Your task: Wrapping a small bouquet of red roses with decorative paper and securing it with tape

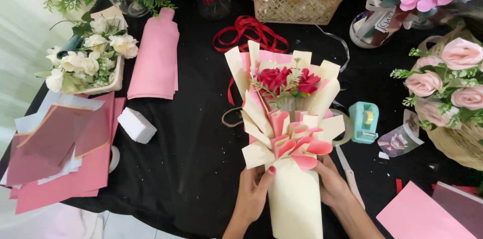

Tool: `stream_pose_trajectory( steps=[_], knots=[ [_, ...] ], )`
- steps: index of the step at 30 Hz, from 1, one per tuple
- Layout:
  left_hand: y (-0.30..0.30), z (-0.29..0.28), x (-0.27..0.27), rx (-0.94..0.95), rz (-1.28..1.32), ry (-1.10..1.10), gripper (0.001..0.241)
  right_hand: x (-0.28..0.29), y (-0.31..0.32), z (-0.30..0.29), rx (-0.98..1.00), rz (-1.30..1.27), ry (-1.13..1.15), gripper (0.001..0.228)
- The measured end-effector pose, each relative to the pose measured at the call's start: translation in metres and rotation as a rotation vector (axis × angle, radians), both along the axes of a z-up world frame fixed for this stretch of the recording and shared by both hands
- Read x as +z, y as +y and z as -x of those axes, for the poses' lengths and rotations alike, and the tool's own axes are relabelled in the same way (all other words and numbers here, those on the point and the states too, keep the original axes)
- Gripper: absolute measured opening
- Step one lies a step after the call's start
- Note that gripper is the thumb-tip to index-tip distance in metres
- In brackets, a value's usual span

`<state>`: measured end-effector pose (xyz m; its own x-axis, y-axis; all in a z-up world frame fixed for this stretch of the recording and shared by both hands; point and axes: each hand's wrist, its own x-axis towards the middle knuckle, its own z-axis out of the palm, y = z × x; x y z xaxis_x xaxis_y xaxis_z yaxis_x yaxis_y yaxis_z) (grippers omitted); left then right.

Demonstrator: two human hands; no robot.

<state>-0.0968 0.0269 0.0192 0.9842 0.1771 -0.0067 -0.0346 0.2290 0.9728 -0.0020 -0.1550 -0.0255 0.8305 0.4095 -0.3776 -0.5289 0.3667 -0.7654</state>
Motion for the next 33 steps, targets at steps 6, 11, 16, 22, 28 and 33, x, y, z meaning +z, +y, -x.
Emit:
stream_pose_trajectory(
  steps=[6,11,16,22,28,33],
  knots=[
    [0.0,0.0,0.008,0.191,-0.064,0.087,0.058,-0.005,-0.006,-0.004,-0.053,-0.022,-0.029,0.042],
    [-0.002,-0.004,-0.014,0.22,0.119,-0.015,0.05,0.014,0.0,-0.002,-0.161,0.068,0.091,0.053],
    [0.001,-0.006,-0.015,0.191,0.254,0.012,0.048,0.011,-0.002,-0.003,-0.158,0.1,0.071,0.05],
    [0.008,-0.007,-0.019,0.153,0.328,0.065,0.027,-0.012,-0.011,-0.007,-0.237,0.125,0.109,0.051],
    [0.009,-0.014,-0.014,0.258,0.323,0.21,0.023,-0.024,-0.017,-0.007,-0.189,0.067,0.041,0.05],
    [0.003,-0.025,-0.03,0.28,0.424,0.249,0.027,-0.007,-0.007,-0.003,-0.121,0.012,-0.008,0.048]
  ],
)
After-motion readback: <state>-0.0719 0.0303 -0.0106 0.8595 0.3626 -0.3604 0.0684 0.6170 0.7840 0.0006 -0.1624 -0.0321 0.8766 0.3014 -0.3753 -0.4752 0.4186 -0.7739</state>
